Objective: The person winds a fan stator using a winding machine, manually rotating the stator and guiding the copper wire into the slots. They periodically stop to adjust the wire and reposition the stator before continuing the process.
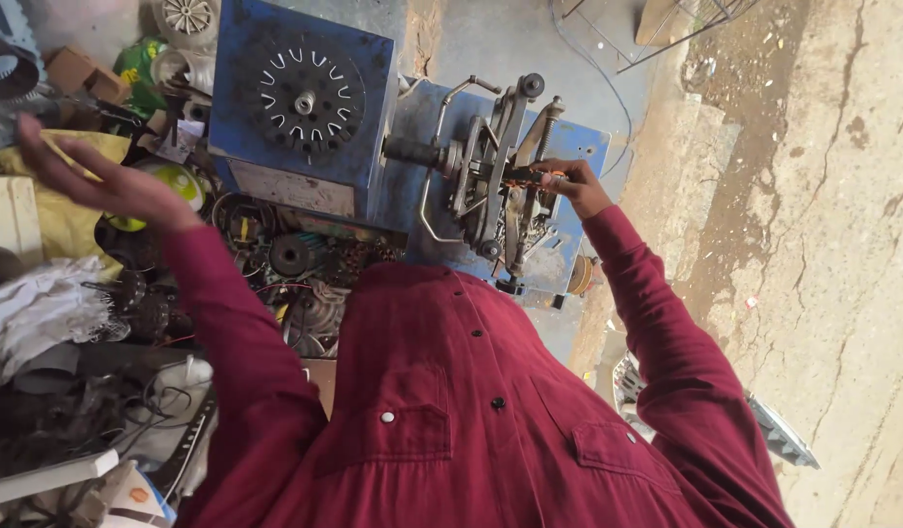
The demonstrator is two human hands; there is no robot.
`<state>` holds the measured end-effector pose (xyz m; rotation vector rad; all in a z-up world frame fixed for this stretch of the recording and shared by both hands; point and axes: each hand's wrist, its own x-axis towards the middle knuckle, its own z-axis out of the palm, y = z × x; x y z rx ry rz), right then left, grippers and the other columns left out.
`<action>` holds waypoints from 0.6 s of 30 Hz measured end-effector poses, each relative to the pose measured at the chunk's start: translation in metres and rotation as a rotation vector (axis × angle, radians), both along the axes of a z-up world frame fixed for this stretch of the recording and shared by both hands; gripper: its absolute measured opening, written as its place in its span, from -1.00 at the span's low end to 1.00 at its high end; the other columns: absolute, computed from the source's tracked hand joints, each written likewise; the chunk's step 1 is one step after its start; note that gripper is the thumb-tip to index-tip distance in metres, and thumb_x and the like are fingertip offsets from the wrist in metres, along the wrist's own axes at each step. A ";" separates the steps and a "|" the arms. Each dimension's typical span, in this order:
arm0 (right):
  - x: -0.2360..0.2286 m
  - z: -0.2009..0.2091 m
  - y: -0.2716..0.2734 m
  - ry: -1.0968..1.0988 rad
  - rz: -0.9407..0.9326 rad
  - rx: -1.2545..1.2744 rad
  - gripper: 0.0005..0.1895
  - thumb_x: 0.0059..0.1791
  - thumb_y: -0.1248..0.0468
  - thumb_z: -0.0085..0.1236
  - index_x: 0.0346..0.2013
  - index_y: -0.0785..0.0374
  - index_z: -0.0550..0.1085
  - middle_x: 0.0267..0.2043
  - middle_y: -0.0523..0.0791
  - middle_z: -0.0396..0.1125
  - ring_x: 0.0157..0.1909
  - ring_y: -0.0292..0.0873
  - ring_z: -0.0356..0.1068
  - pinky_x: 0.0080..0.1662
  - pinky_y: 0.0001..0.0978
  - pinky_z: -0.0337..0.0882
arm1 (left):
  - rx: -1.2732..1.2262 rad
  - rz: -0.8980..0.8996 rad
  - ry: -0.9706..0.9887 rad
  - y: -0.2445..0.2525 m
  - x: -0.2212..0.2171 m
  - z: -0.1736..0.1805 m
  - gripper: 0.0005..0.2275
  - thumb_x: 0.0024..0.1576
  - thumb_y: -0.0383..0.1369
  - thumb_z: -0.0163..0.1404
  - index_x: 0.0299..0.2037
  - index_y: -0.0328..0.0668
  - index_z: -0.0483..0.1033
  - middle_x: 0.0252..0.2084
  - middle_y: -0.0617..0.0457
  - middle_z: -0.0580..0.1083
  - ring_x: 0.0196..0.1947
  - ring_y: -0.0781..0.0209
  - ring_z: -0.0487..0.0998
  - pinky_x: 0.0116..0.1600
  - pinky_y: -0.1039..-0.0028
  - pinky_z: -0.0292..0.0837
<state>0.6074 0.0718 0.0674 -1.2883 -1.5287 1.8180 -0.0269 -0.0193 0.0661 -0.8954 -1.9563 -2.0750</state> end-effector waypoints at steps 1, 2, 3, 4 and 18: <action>0.002 -0.001 -0.003 -0.035 0.002 0.017 -0.57 0.00 0.13 0.21 0.03 0.39 0.56 0.01 -0.09 0.47 0.00 -0.20 0.42 0.08 -0.37 0.36 | 0.070 -0.186 -0.233 0.008 -0.033 -0.027 -0.57 0.38 -0.09 -0.12 0.41 0.00 0.33 0.43 0.00 0.32 0.44 0.12 0.32 0.52 0.17 0.09; 0.003 -0.006 -0.004 -0.008 0.013 0.012 -0.56 0.02 0.11 0.20 0.06 0.38 0.55 0.02 -0.07 0.45 0.01 -0.18 0.42 0.09 -0.36 0.37 | 0.138 -0.372 -0.467 0.014 -0.053 -0.056 -0.54 0.37 -0.10 -0.09 0.43 -0.06 0.29 0.48 -0.04 0.28 0.46 0.07 0.28 0.56 0.15 0.03; 0.005 -0.012 -0.002 0.017 0.019 0.009 -0.54 0.04 0.09 0.20 0.08 0.38 0.54 0.03 -0.05 0.44 0.02 -0.16 0.41 0.10 -0.36 0.38 | 0.081 -0.511 -0.719 0.020 -0.059 -0.085 -0.53 0.29 -0.09 -0.08 0.37 -0.02 0.30 0.42 0.03 0.28 0.37 0.12 0.30 0.44 0.12 0.07; 0.008 -0.018 -0.001 0.042 0.026 0.006 -0.53 0.07 0.06 0.19 0.11 0.37 0.53 0.04 -0.03 0.43 0.02 -0.15 0.40 0.11 -0.35 0.38 | 0.016 -0.647 -0.971 0.026 -0.060 -0.105 -0.52 0.21 -0.07 -0.07 0.32 0.02 0.31 0.37 0.10 0.28 0.28 0.16 0.32 0.32 0.09 0.11; -0.013 -0.033 0.023 0.262 -0.573 -0.648 -0.36 -0.08 -0.37 0.17 -0.12 0.08 0.34 0.08 0.06 0.18 -0.06 0.05 0.36 -0.06 0.00 0.43 | -0.768 0.003 -0.259 -0.007 -0.090 -0.128 -0.67 0.18 -0.26 0.38 -0.23 -0.48 0.61 -0.27 -0.17 0.59 -0.34 0.12 0.47 -0.15 0.30 0.50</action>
